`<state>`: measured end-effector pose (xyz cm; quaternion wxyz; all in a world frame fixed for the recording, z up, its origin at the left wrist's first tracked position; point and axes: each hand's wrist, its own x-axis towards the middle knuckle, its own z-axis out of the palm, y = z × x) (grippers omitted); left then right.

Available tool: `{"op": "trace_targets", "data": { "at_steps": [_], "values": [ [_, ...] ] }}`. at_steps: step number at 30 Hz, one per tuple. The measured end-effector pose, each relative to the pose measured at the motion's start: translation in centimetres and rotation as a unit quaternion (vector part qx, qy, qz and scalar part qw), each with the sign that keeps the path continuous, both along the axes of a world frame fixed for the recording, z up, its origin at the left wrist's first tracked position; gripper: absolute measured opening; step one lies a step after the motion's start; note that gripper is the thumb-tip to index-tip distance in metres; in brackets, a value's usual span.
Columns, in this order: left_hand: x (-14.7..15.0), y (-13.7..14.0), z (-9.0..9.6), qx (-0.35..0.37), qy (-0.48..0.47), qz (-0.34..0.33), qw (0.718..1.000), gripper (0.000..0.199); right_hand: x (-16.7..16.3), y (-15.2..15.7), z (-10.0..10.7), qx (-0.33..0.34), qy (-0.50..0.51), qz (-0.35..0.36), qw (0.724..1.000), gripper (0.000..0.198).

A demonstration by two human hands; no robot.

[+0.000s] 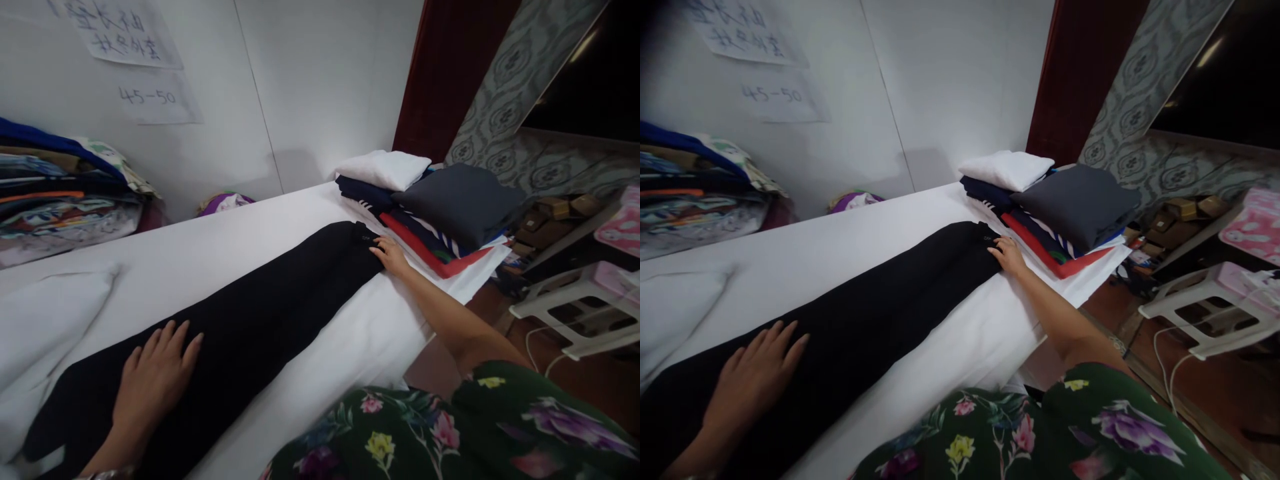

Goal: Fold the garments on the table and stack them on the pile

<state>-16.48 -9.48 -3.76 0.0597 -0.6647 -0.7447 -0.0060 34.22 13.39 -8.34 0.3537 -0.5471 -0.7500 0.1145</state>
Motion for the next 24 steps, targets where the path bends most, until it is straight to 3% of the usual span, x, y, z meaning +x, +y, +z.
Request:
{"op": "trace_targets", "data": {
  "at_steps": [3,8,11,13,17,20,24],
  "values": [
    [0.2,0.1,-0.1,-0.018,0.056,0.009,0.998,0.058,-0.2,0.6,-0.2,-0.014,-0.005,-0.020,1.000,0.035],
    [0.3,0.1,-0.4,-0.007,0.055,0.013,0.998,0.057,0.5,0.2,-0.1,-0.039,-0.007,-0.007,0.999,0.029],
    [0.4,0.1,-0.4,0.008,0.036,0.019,0.999,0.057,0.6,-0.8,0.8,-0.044,-0.018,-0.015,0.999,0.026],
    [0.7,0.1,-0.3,0.010,0.033,0.033,0.999,0.058,-0.5,-1.6,2.1,-0.015,-0.018,0.000,1.000,0.035],
    [1.1,0.0,0.1,-0.004,0.047,0.040,0.998,0.058,-6.9,-4.3,6.0,0.057,-0.015,0.087,0.995,0.043],
    [1.2,0.0,0.2,0.001,0.044,0.045,0.998,0.058,-13.5,-6.7,8.7,0.050,-0.064,0.179,0.980,0.049],
    [1.2,-0.1,0.0,0.027,0.034,0.045,0.998,0.057,-20.1,-7.7,9.2,0.019,-0.162,0.265,0.950,0.061]
  ]
}}
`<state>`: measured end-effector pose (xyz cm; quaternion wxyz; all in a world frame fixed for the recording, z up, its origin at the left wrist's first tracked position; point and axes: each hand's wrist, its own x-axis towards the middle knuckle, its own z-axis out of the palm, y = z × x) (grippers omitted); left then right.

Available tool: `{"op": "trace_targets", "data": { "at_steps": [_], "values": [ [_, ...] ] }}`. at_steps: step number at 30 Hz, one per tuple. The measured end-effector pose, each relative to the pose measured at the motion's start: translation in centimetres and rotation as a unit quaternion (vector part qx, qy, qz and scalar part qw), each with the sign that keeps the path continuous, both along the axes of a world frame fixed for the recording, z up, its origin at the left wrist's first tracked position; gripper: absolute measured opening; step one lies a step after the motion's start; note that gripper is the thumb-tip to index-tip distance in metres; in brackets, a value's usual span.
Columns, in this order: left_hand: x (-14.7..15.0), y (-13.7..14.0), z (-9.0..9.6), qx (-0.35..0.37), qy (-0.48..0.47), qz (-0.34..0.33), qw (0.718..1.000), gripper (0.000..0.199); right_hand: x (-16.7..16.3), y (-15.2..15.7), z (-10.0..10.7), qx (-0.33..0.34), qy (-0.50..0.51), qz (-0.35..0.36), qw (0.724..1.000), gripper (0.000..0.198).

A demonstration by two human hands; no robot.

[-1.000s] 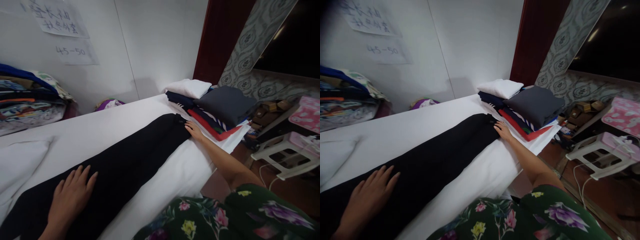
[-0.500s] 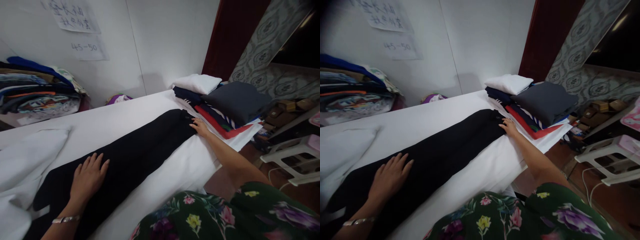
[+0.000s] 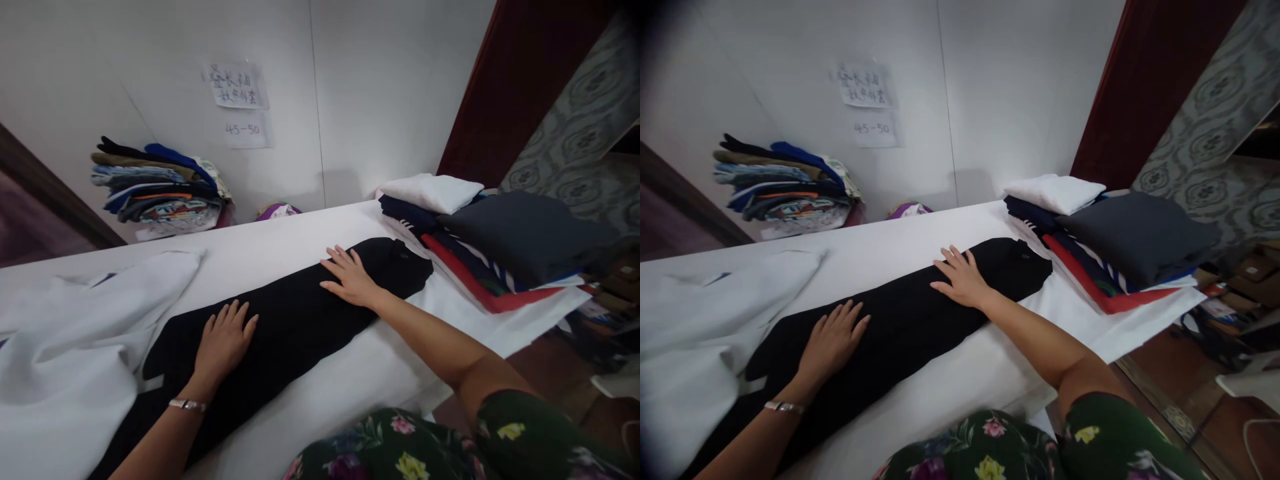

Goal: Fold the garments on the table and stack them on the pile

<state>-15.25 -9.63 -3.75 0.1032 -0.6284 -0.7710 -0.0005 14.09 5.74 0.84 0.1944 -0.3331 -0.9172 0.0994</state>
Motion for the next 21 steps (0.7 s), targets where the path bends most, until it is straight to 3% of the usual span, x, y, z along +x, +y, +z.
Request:
{"op": "trace_targets", "data": {
  "at_steps": [5,9,16,21],
  "values": [
    [0.2,-0.1,0.0,0.014,-0.005,0.005,1.000,0.055,-2.0,1.6,-3.2,-0.112,-0.107,-0.024,0.988,0.070],
    [0.5,-0.1,0.2,0.004,-0.004,0.010,1.000,0.055,-1.8,2.0,-4.3,-0.115,-0.103,-0.028,0.988,0.071],
    [1.8,-1.0,0.5,0.051,-0.018,0.028,0.998,0.052,-1.6,1.8,-3.9,-0.103,-0.125,-0.040,0.986,0.064],
    [2.3,-1.6,0.5,0.063,-0.056,0.030,0.996,0.050,-4.0,0.7,-1.8,-0.054,-0.104,0.007,0.993,0.063]
  ]
}}
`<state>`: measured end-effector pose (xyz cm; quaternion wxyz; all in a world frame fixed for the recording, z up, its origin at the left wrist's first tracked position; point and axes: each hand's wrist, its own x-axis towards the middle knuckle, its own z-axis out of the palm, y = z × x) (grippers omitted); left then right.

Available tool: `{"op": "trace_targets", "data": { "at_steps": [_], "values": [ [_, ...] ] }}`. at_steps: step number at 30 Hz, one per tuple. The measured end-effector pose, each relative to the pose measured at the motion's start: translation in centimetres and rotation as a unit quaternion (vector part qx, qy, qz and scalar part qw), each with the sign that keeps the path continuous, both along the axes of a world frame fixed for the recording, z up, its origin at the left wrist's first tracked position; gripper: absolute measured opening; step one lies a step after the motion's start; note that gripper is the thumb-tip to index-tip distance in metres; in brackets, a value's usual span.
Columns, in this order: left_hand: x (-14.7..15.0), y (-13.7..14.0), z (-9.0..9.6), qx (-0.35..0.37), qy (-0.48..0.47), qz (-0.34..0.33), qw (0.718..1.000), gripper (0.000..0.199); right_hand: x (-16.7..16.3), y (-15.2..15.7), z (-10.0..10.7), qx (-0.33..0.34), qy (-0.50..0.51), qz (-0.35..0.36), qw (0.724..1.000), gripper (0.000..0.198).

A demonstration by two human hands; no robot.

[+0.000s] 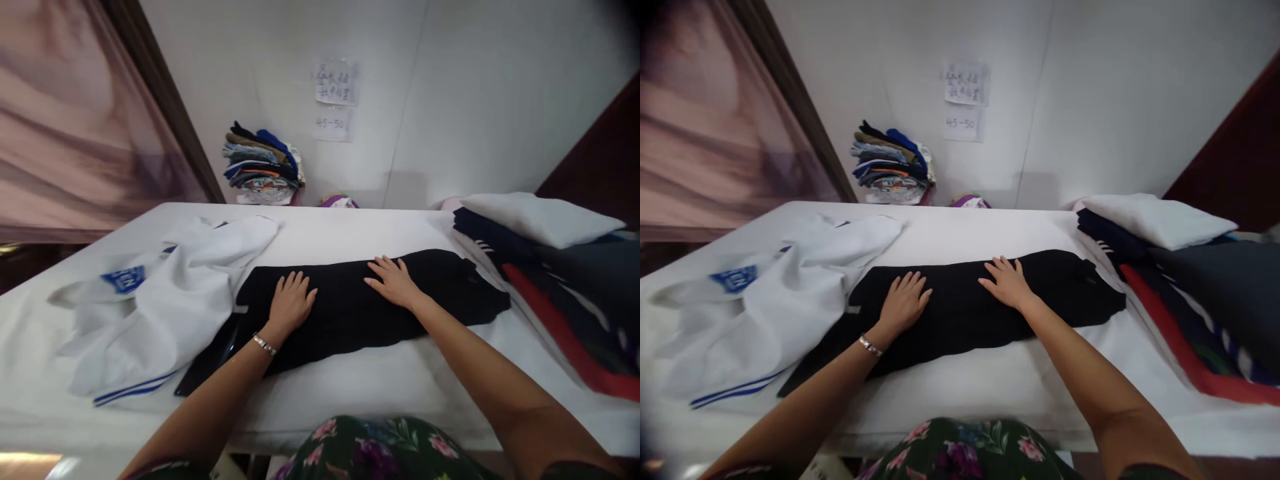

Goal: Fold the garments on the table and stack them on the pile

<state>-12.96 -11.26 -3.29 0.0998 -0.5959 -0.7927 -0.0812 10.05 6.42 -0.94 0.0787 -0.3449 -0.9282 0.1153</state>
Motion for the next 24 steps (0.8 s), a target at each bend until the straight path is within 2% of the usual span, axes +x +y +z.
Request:
{"op": "trace_targets", "data": {
  "at_steps": [2,5,8,11,13,15,19,21,24],
  "values": [
    [0.0,-0.1,0.0,0.007,-0.017,-0.001,1.000,0.050,-1.8,-1.1,0.6,0.014,0.024,0.047,0.998,0.065],
    [0.1,-0.3,0.0,0.020,-0.040,-0.006,0.999,0.050,-4.1,-2.7,0.0,-0.022,-0.009,0.092,0.996,0.068],
    [-0.2,-0.4,0.4,0.012,-0.061,-0.007,0.998,0.048,-5.0,-3.6,-1.7,-0.048,-0.050,0.097,0.993,0.068],
    [-1.3,-1.0,1.0,0.015,-0.076,0.004,0.997,0.045,-4.7,-3.6,-2.8,-0.035,-0.045,0.096,0.994,0.068],
    [-2.5,-1.9,1.4,0.047,-0.074,0.042,0.995,0.043,-4.5,-3.6,-2.9,-0.033,-0.045,0.095,0.994,0.068],
    [-3.9,-3.0,1.6,0.077,-0.079,0.116,0.987,0.048,-4.3,-3.5,-2.9,-0.029,-0.042,0.096,0.994,0.068],
    [-6.4,-5.0,1.6,0.054,-0.199,0.243,0.948,0.066,-4.4,-3.6,-3.0,-0.019,-0.032,0.098,0.994,0.067],
    [-7.2,-5.4,1.7,0.027,-0.260,0.267,0.927,0.073,-4.5,-3.6,-3.2,-0.017,-0.027,0.097,0.995,0.066],
    [-8.1,-5.3,1.9,0.016,-0.291,0.281,0.914,0.078,-4.4,-3.6,-3.4,-0.010,-0.019,0.095,0.995,0.066]
  ]
}}
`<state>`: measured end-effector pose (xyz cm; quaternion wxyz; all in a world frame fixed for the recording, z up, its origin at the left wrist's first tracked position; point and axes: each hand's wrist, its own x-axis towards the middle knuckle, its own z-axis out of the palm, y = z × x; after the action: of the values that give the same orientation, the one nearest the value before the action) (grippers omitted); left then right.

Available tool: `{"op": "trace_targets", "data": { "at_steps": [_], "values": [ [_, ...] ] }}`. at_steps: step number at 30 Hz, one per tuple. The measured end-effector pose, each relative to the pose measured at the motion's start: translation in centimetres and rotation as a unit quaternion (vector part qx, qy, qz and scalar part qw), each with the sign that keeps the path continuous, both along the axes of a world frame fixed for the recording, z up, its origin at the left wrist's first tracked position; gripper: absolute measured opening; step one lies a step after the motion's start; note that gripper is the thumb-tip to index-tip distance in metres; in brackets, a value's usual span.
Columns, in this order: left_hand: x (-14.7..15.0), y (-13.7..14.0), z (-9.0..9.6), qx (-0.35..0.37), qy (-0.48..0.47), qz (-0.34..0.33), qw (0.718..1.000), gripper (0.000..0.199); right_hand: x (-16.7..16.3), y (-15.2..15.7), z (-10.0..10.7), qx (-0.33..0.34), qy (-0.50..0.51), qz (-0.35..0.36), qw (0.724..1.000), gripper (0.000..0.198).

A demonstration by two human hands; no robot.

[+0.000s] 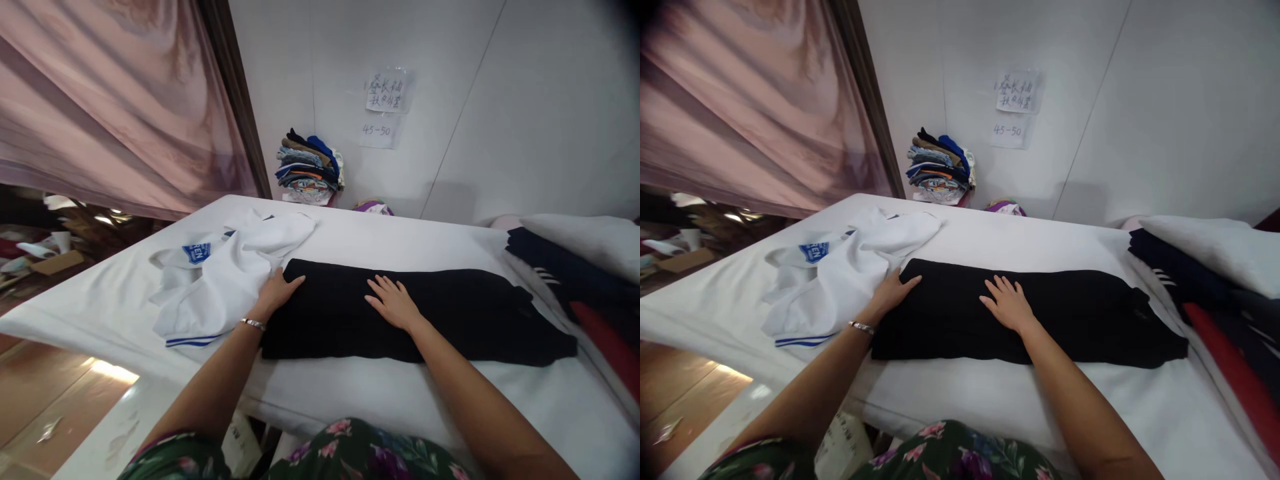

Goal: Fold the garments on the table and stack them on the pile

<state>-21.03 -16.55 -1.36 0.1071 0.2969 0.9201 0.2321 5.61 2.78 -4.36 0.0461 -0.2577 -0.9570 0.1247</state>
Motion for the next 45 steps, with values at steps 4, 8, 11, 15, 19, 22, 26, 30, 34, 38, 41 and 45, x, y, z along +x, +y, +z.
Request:
{"op": "trace_targets", "data": {
  "at_steps": [4,8,11,15,19,22,26,30,34,38,41,45],
  "values": [
    [-1.1,0.6,0.7,0.009,-0.050,-0.016,0.999,0.078,0.1,-0.2,0.0,0.012,0.010,-0.003,1.000,0.065],
    [-1.5,0.5,1.8,0.054,-0.171,-0.030,0.983,0.073,0.3,-0.5,0.1,0.023,0.024,-0.002,0.999,0.063],
    [-1.3,0.0,2.7,0.081,-0.259,-0.032,0.962,0.065,0.4,-0.6,0.1,0.025,0.031,-0.003,0.999,0.062],
    [-0.7,-0.6,3.2,0.141,-0.318,-0.086,0.934,0.061,0.4,-0.7,0.1,0.022,0.029,-0.002,0.999,0.063],
    [0.0,-0.6,2.8,0.204,-0.270,-0.121,0.933,0.068,0.4,-0.7,0.2,0.029,0.024,-0.002,0.999,0.062],
    [0.4,-0.3,2.8,0.227,-0.203,-0.074,0.950,0.072,0.4,-0.8,0.4,0.038,0.021,0.000,0.999,0.061],
    [0.9,0.5,4.8,0.273,-0.235,-0.047,0.932,0.074,0.5,-0.9,0.7,0.040,0.033,0.010,0.999,0.059],
    [2.0,2.5,9.4,0.287,-0.242,-0.089,0.923,0.081,0.8,-0.9,0.5,0.045,0.113,0.035,0.992,0.054],
    [4.1,5.9,14.0,0.281,-0.141,-0.182,0.932,0.091,1.3,-0.7,-0.1,-0.009,0.222,0.052,0.974,0.049],
    [7.4,10.0,17.8,0.250,-0.062,-0.255,0.932,0.097,2.0,-0.3,0.1,-0.121,0.329,0.035,0.936,0.044],
    [10.7,12.9,20.2,0.208,-0.027,-0.281,0.936,0.097,2.5,0.0,0.7,-0.223,0.402,0.026,0.888,0.039],
    [14.8,17.0,22.2,0.173,0.006,-0.310,0.935,0.098,3.5,0.4,1.4,-0.344,0.419,-0.007,0.840,0.035]
  ]
}}
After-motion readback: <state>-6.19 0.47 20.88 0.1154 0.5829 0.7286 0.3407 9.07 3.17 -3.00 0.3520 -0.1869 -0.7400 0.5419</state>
